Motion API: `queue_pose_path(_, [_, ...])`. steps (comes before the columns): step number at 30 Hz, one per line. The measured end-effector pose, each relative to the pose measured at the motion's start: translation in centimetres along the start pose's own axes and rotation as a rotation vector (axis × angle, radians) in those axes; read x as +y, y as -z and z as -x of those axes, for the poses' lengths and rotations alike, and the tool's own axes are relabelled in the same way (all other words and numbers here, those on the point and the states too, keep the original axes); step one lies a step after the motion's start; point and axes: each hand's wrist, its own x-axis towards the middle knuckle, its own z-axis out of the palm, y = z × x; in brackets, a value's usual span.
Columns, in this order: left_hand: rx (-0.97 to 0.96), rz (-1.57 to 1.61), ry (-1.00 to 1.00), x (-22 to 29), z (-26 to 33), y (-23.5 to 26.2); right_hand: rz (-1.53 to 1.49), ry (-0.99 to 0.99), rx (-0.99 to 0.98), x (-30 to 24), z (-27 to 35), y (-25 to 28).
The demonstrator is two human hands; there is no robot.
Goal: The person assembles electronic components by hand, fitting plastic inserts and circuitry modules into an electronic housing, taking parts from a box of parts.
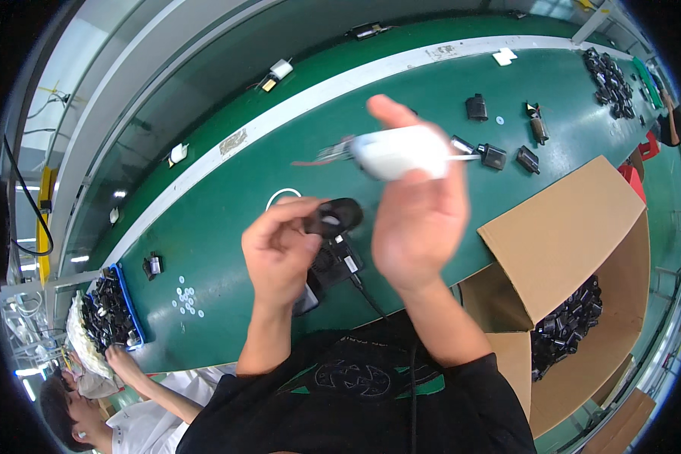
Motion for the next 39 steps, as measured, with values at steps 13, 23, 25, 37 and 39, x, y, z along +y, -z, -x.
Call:
queue_pose_path(13, [0.176, 0.885, 0.128, 0.7, 0.6, 2.6, 0.609, -0.226, -0.757, -4.1, 1.4, 1.1])
queue_pose_path(23, [0.336, 0.643, 0.224, 1.9, 0.8, 2.1, 0.798, -0.126, -0.815, -4.5, 0.3, 0.4])
queue_pose_path(25, [0.327, 0.641, 0.243, 2.0, 0.7, 1.8, 0.784, -0.136, -0.809, -4.4, 0.0, 0.7])
queue_pose_path(37, [0.375, 0.522, 0.240, 2.7, 1.4, 0.4, 0.612, -0.121, -0.748, -3.1, 0.7, 2.1])
queue_pose_path(39, [0.376, 0.484, 0.234, 2.8, 1.4, 0.2, 0.675, -0.087, -0.826, -3.3, 0.5, 2.4])
